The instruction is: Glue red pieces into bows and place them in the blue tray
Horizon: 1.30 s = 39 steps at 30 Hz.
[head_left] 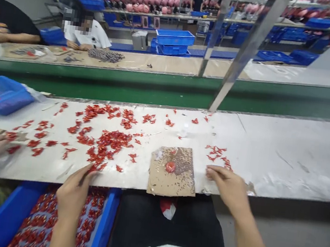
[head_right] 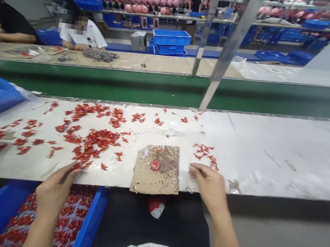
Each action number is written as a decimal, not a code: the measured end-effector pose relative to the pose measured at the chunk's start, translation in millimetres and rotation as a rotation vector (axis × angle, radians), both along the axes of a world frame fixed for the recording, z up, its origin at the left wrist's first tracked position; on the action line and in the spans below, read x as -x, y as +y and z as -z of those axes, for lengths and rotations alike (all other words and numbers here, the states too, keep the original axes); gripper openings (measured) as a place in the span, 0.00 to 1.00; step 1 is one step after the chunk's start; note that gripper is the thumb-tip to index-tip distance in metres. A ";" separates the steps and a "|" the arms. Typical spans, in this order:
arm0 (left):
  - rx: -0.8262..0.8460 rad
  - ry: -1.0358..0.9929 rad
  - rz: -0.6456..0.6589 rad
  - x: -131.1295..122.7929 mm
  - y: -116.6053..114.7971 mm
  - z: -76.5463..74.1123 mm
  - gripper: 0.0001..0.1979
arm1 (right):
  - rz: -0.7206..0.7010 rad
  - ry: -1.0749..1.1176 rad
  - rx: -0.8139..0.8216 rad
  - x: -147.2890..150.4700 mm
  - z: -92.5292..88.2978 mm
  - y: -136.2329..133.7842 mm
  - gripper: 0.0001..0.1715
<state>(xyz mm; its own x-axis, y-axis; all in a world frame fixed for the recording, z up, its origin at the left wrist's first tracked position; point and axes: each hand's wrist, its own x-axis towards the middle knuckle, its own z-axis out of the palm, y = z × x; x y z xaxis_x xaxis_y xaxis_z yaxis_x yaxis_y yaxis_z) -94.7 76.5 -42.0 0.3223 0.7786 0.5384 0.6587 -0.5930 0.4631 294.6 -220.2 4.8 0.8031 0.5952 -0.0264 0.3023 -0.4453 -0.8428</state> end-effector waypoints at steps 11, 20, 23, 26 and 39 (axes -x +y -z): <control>0.179 -0.038 -0.237 -37.2 -18.2 -0.6 0.22 | -0.350 0.003 -0.154 51.0 -9.1 82.7 0.07; 0.225 0.132 -0.088 -32.1 -9.3 -15.1 0.18 | -0.383 -0.035 -0.145 50.5 0.6 83.1 0.08; 0.249 0.184 -0.115 -33.6 -13.0 -19.3 0.14 | -0.393 -0.075 -0.183 51.6 4.1 79.2 0.09; 0.208 0.161 -0.147 -38.2 -20.3 -20.1 0.12 | -0.421 -0.174 -0.268 53.8 10.9 74.6 0.10; 0.479 -0.592 -0.271 -64.7 -80.1 -25.0 0.16 | -0.287 0.458 -0.562 80.4 4.1 61.3 0.08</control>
<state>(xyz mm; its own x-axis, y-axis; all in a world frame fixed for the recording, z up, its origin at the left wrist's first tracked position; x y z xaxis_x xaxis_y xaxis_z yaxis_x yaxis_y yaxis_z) -30.1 -3.6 -17.0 -0.1452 0.9782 0.1488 0.3170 -0.0964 0.9435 214.2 -158.9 0.7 0.5974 0.8004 0.0492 -0.0915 0.1289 -0.9874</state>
